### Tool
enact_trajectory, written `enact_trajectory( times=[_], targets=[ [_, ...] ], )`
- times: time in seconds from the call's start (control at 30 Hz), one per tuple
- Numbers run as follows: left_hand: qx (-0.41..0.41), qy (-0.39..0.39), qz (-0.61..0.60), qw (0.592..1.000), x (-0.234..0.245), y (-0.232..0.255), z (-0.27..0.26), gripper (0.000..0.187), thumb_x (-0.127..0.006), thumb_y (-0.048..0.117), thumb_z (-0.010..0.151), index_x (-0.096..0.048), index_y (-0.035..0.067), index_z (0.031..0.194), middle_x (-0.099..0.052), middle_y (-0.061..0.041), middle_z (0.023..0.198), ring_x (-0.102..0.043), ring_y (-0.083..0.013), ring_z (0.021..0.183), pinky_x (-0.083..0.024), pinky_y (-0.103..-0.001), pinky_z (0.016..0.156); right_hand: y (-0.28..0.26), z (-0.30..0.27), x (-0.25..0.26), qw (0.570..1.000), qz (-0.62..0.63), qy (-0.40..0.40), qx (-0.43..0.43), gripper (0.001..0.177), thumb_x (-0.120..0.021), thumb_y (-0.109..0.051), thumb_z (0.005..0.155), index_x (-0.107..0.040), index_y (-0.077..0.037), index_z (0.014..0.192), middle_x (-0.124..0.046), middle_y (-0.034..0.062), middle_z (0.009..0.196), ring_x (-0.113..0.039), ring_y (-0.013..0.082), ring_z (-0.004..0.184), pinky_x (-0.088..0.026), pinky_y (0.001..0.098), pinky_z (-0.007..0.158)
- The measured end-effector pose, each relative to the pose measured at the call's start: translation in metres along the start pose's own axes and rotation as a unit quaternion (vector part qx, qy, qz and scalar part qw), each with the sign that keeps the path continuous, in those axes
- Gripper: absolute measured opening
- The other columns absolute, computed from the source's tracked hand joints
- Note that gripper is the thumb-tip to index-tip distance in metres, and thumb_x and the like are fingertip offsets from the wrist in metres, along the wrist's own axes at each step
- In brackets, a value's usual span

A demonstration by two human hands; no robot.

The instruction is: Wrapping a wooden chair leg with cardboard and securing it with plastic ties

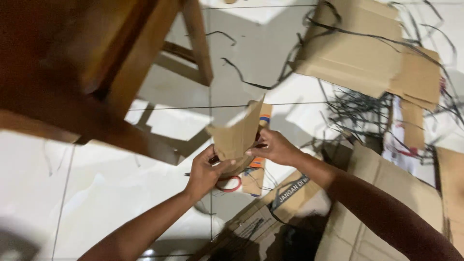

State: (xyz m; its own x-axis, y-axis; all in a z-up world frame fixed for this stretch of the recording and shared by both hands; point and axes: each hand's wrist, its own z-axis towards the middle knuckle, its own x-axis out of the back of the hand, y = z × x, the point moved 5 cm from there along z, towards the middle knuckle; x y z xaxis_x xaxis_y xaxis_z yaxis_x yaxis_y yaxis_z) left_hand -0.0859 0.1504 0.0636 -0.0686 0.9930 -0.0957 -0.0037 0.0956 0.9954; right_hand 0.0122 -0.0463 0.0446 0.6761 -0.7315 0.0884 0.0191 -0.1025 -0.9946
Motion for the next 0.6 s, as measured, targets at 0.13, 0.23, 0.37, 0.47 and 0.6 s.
enact_trajectory(
  times=[0.13,0.23,0.37,0.47,0.6],
  targets=[
    [0.050,0.130,0.087,0.986,0.044,0.003,-0.038,0.038,-0.090,0.010,0.078,-0.071,0.000,0.110,-0.078,-0.017,0.100,-0.073,-0.0288,0.100,-0.059,-0.048,0.094,-0.023,0.033,-0.055,0.996,-0.051,-0.075,0.011,0.044,-0.084,-0.020,0.086,-0.059,0.000,0.117,-0.072,0.0168,0.109,-0.071,0.0290,0.106,-0.059,0.0418,0.092],
    [0.051,0.214,0.105,0.970,0.077,0.003,-0.057,0.043,-0.089,0.011,0.079,-0.070,-0.002,0.115,-0.075,-0.020,0.103,-0.070,-0.0326,0.105,-0.056,-0.050,0.098,-0.047,0.058,-0.093,0.986,-0.113,-0.104,0.070,0.053,-0.085,-0.028,0.085,-0.058,-0.001,0.122,-0.071,0.0195,0.114,-0.069,0.0356,0.110,-0.061,0.0455,0.092],
    [0.026,0.302,0.157,0.940,0.120,0.015,-0.079,0.045,-0.087,0.008,0.081,-0.065,-0.004,0.118,-0.071,-0.022,0.107,-0.067,-0.0350,0.111,-0.053,-0.052,0.104,-0.054,0.077,-0.141,0.974,-0.179,-0.073,0.116,0.068,-0.088,-0.041,0.080,-0.056,-0.001,0.126,-0.066,0.0214,0.115,-0.067,0.0424,0.112,-0.059,0.0532,0.092],
    [0.049,0.341,0.169,0.924,0.142,0.018,-0.088,0.049,-0.084,0.009,0.082,-0.060,-0.002,0.123,-0.066,-0.023,0.116,-0.062,-0.0405,0.119,-0.055,-0.050,0.103,-0.055,0.091,-0.174,0.967,-0.204,-0.060,0.140,0.069,-0.081,-0.047,0.086,-0.052,0.002,0.124,-0.061,0.0236,0.110,-0.066,0.0461,0.109,-0.059,0.0556,0.087],
    [0.042,0.349,0.159,0.923,0.157,0.030,-0.076,0.054,-0.082,0.011,0.082,-0.054,-0.001,0.127,-0.061,-0.023,0.122,-0.056,-0.0403,0.128,-0.049,-0.052,0.112,-0.056,0.101,-0.198,0.970,-0.197,-0.042,0.133,0.071,-0.073,-0.047,0.093,-0.047,0.009,0.129,-0.059,0.0272,0.112,-0.065,0.0479,0.110,-0.058,0.0548,0.088]
  ],
)
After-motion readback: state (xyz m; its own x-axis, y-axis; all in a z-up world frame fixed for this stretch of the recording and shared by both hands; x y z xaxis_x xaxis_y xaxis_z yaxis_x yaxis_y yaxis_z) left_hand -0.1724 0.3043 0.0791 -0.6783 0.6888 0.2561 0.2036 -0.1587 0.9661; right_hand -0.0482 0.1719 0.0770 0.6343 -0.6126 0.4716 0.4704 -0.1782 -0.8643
